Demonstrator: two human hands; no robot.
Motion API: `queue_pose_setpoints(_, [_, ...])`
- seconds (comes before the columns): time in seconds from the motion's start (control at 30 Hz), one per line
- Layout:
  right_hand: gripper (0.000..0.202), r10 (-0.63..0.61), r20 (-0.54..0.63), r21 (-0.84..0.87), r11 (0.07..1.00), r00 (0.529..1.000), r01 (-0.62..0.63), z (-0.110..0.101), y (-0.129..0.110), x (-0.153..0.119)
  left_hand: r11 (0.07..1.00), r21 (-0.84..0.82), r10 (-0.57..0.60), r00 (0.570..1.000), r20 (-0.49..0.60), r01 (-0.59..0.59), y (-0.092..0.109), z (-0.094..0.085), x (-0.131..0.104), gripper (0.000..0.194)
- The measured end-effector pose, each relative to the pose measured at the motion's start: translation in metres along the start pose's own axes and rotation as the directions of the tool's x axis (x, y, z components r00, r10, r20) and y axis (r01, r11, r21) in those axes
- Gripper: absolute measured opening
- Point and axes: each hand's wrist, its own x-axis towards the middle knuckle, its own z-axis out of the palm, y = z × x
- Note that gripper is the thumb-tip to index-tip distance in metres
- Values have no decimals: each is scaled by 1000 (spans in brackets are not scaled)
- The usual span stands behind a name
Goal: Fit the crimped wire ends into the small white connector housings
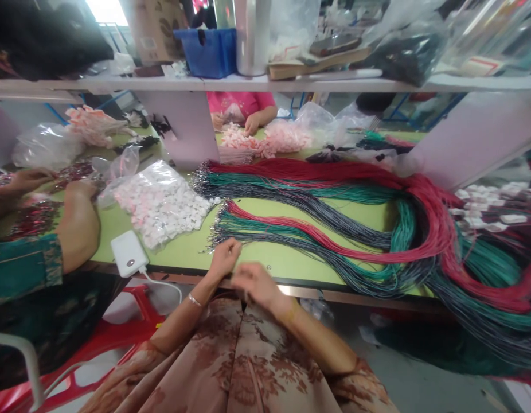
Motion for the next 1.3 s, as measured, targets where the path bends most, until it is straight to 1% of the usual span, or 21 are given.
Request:
queue_pose_setpoints(0.03, [16, -60, 232, -30, 997, 971, 69, 10, -10, -12, 1000, 22, -15, 999, -31, 16, -1, -1, 2, 30])
queue_pose_setpoints(0.07, [12, -116, 366, -50, 988, 923, 144, 17, -19, -21, 999, 43, -19, 999, -47, 21, 0, -2, 4, 30])
queue_pose_setpoints(0.1, [11, -162, 429, -70, 975, 889, 212, 19, -29, -28, 998, 62, -6, 999, -36, 8, 0, -2, 4, 30])
queue_pose_setpoints(0.17, [18, -213, 259, -116, 961, 942, 249, 9, -45, -28, 995, 89, 47, 998, 30, -49, 4, -4, -1, 30])
queue_pose_setpoints(0.23, [28, -232, 9, -180, 956, 973, 230, -21, -57, -13, 987, 122, 98, 991, 88, -109, 9, -5, -10, 30])
queue_pose_setpoints(0.3, [41, -343, -174, -329, 904, 923, 274, -64, -65, 12, 971, 192, 123, 986, 114, -144, 13, -6, -20, 27])
queue_pose_setpoints(0.37, [48, -470, -334, -545, 803, 817, 240, -108, -65, 43, 937, 314, 115, 984, 134, -153, 19, -7, -28, 23])
queue_pose_setpoints(0.4, [47, -511, -381, -662, 732, 770, 159, -129, -61, 59, 909, 387, 105, 983, 152, -157, 22, -8, -32, 21])
queue_pose_setpoints(0.43, [44, -530, -401, -755, 653, 747, 58, -147, -56, 74, 872, 458, 99, 979, 176, -171, 25, -8, -36, 20])
queue_pose_setpoints(0.47, [42, -522, -403, -819, 572, 752, -41, -163, -48, 88, 830, 520, 103, 973, 207, -199, 29, -7, -41, 19])
queue_pose_setpoints(0.57, [38, -391, -420, -881, 391, 819, -265, -194, -21, 116, 695, 627, 171, 928, 332, -352, 42, -4, -60, 19])
queue_pose_setpoints(0.63, [39, -292, -430, -888, 310, 854, -341, -201, -8, 125, 601, 647, 219, 875, 431, -469, 50, 0, -72, 17])
queue_pose_setpoints(0.73, [41, -315, -448, -887, 273, 837, -372, -188, -6, 128, 481, 638, 244, 791, 561, -601, 59, 5, -85, 12])
queue_pose_setpoints(0.8, [34, -384, -376, -911, 320, 843, -260, -167, -11, 125, 447, 625, 224, 757, 614, -640, 64, 8, -86, 12])
queue_pose_setpoints(0.83, [29, -397, -290, -924, 353, 871, -147, -154, -14, 122, 445, 617, 212, 746, 632, -649, 65, 9, -85, 13])
queue_pose_setpoints(0.9, [23, -357, -26, -897, 420, 934, 135, -126, -15, 118, 454, 602, 199, 734, 650, -657, 67, 12, -83, 15])
queue_pose_setpoints(0.97, [20, -300, 195, -835, 449, 934, 319, -99, -10, 114, 465, 588, 208, 728, 654, -662, 68, 15, -81, 16])
queue_pose_setpoints(1.03, [18, -263, 251, -845, 410, 932, 343, -80, -1, 112, 480, 569, 236, 723, 649, -668, 66, 18, -80, 14])
queue_pose_setpoints(1.17, [20, -247, 190, -921, 289, 950, 259, -63, 11, 110, 492, 506, 349, 692, 631, -709, 60, 13, -79, 23])
queue_pose_setpoints(1.23, [22, -237, 192, -935, 251, 952, 252, -61, 12, 110, 440, 454, 445, 627, 640, -775, 56, 4, -78, 25])
queue_pose_setpoints(1.3, [23, -234, 199, -944, 214, 952, 250, -60, 12, 110, 335, 362, 562, 493, 664, -870, 54, -5, -79, 23])
